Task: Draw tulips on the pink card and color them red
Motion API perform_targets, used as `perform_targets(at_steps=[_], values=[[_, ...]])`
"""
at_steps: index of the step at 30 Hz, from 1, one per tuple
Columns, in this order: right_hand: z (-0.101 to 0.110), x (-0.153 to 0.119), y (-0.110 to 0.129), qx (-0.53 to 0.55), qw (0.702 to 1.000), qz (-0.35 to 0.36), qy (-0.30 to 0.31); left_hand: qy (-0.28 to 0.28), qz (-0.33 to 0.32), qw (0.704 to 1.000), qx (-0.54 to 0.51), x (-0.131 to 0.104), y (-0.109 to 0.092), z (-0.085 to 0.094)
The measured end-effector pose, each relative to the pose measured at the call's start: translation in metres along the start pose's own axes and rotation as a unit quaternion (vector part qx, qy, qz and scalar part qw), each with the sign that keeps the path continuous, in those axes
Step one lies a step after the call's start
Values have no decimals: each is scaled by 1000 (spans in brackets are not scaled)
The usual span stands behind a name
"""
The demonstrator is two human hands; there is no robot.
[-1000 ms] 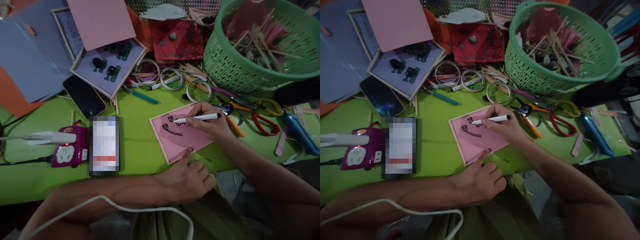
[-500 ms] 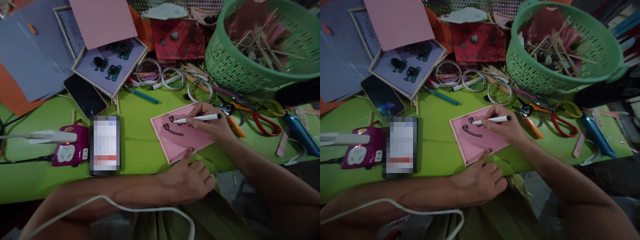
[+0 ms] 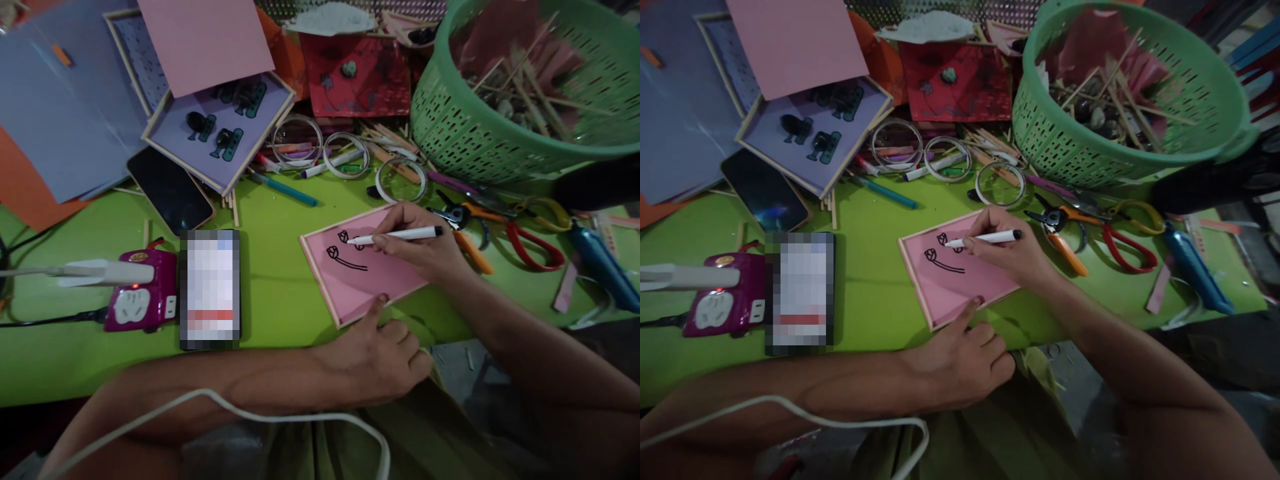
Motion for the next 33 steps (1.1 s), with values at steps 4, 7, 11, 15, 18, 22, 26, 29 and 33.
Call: perform_targets(at_steps=[4, 7, 11, 15, 18, 22, 26, 29, 33], values=[[1, 0, -2, -4, 1000, -1, -3, 21, -2, 1000, 1, 0, -1, -2], [2, 0, -1, -10, 1000, -3, -7, 13, -2, 1000, 3, 0, -1, 0], [3, -1, -2, -14, 1000, -9, -1, -20, 8, 1000, 2, -1, 0, 2], [5, -2, -4, -13, 1000, -5, 1, -8, 7, 1000, -1, 0, -1, 0], [6, -1, -6, -6, 1000, -4, 0, -13, 8, 1000, 0, 0, -1, 0], [8, -1, -8, 2, 1000, -12, 2, -5, 3, 1000, 3, 0, 0, 1], [8, -1, -8, 4, 1000, -18, -2, 7, 0, 1000, 2, 1, 0, 2], [7, -2, -8, 26, 999, -22, 4, 11, -3, 1000, 0, 1, 0, 0], [8, -3, -8, 35, 999, -25, 5, 14, -5, 1000, 1, 1, -1, -2]])
Point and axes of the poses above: each hand's wrist, its own x-axis towards the middle knuckle, its own z-axis out of the back of the hand, y = z × x, the point moved 2 cm from there along x, towards the middle knuckle, and after that the axes turned 4 degrees about x, right-handed, at the moved point
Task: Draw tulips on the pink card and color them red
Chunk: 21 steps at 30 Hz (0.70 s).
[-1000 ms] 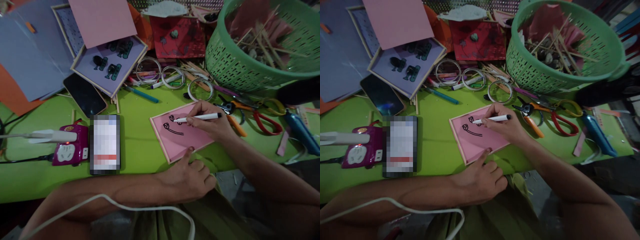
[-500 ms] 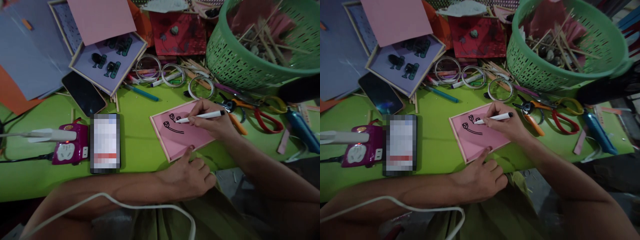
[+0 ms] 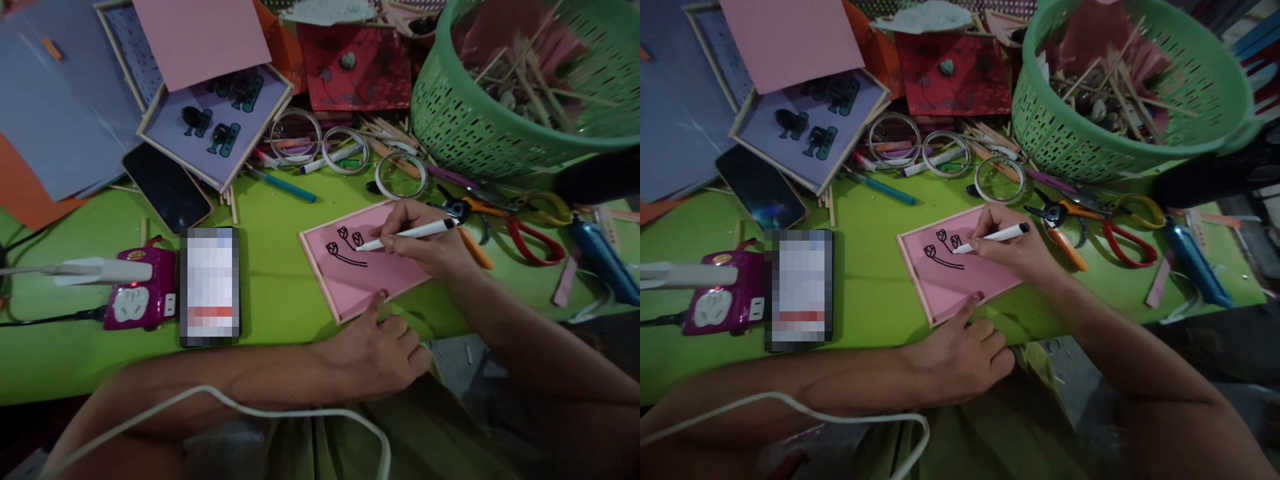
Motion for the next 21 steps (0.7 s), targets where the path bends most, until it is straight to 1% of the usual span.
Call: perform_targets(at_steps=[5, 10, 15, 18, 21], values=[[1, -1, 0, 7, 1000, 10, 5, 13, 1, 1000, -5, 0, 1, 2], [0, -1, 1, 8, 1000, 5, 6, 19, -2, 1000, -9, 1, 1, 2], [1, -2, 1, 5, 1000, 9, 2, 7, -3, 1000, -10, 2, 2, 0], [1, -3, 3, 3, 1000, 11, 8, -1, 4, 1000, -6, 1, 2, 3], [1, -4, 6, -6, 1000, -2, 13, -15, 9, 1000, -3, 0, 2, 5]])
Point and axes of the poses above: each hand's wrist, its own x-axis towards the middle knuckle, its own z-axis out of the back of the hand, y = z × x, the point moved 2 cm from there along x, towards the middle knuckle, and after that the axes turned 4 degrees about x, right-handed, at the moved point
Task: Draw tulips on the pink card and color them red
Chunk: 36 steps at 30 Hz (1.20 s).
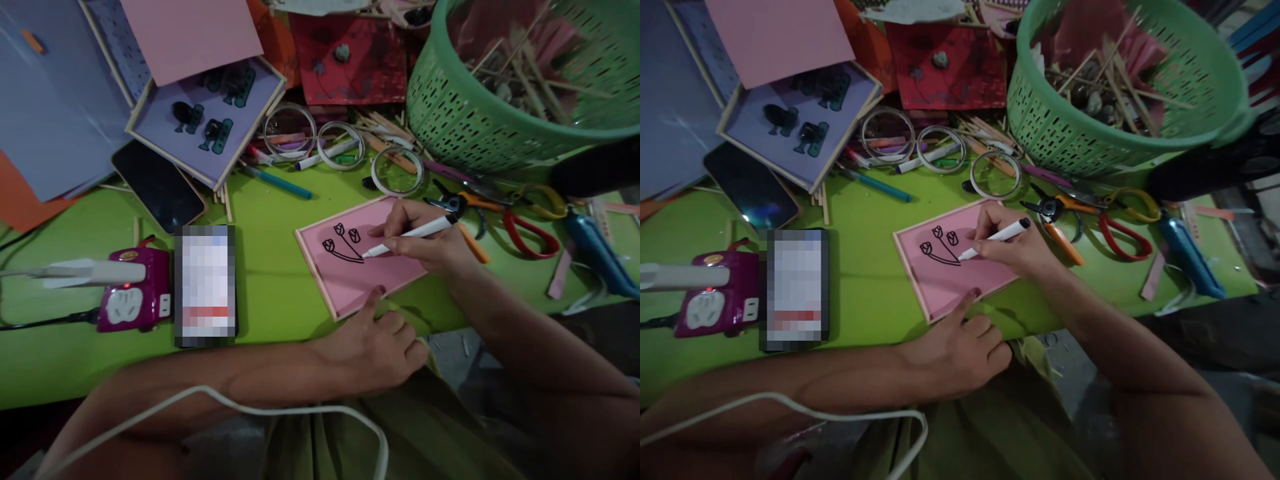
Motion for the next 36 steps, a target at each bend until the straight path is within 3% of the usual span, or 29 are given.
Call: perform_targets(at_steps=[26, 36], values=[[2, -1, 3, -5, 1000, 6, 28, 30, -1, 1000, -3, 1, 0, -2], [1, 1, -5, 40, 999, 24, -26, 34, -7, 999, -3, 1, 0, -1]])
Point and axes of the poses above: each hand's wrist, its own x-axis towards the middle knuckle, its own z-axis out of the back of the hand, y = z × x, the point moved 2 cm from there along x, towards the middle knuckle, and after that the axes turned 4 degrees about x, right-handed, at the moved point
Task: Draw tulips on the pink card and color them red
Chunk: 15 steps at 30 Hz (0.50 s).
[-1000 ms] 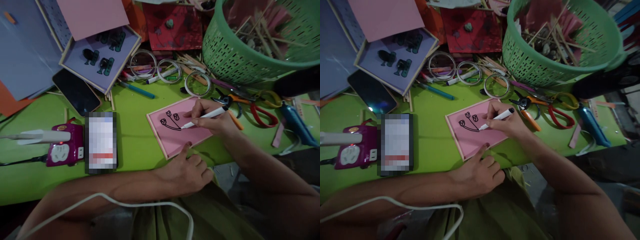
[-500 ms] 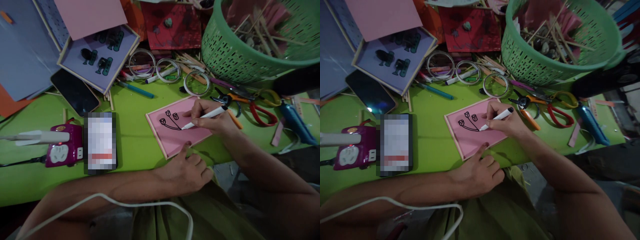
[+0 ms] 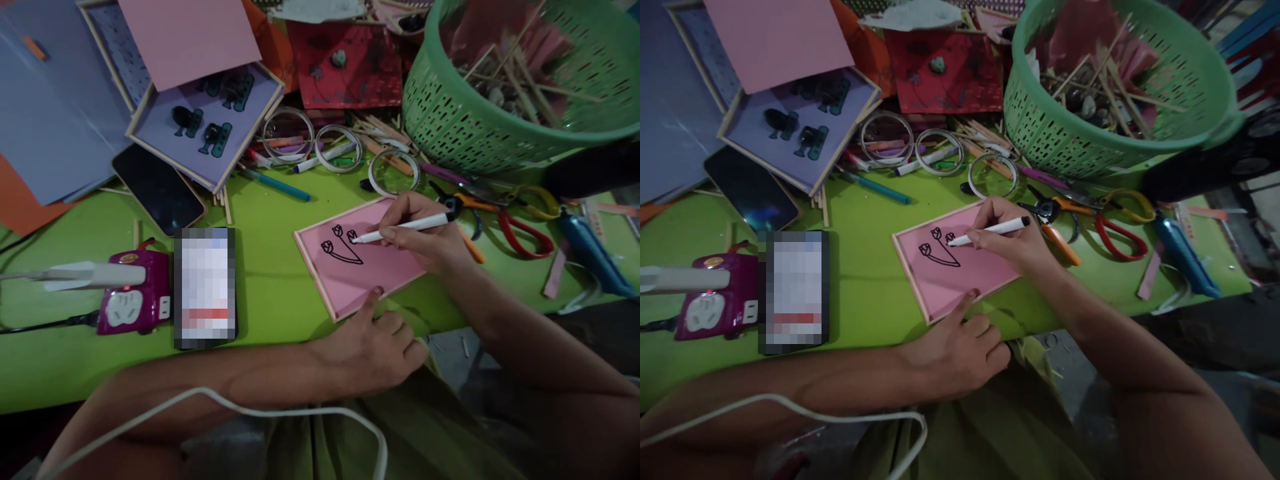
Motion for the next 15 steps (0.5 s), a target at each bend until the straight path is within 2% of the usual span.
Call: perform_targets(at_steps=[15], values=[[-4, 5, 1, -55, 998, 15, 2, -7, 2, 1000, 6, 1, 0, -2]])
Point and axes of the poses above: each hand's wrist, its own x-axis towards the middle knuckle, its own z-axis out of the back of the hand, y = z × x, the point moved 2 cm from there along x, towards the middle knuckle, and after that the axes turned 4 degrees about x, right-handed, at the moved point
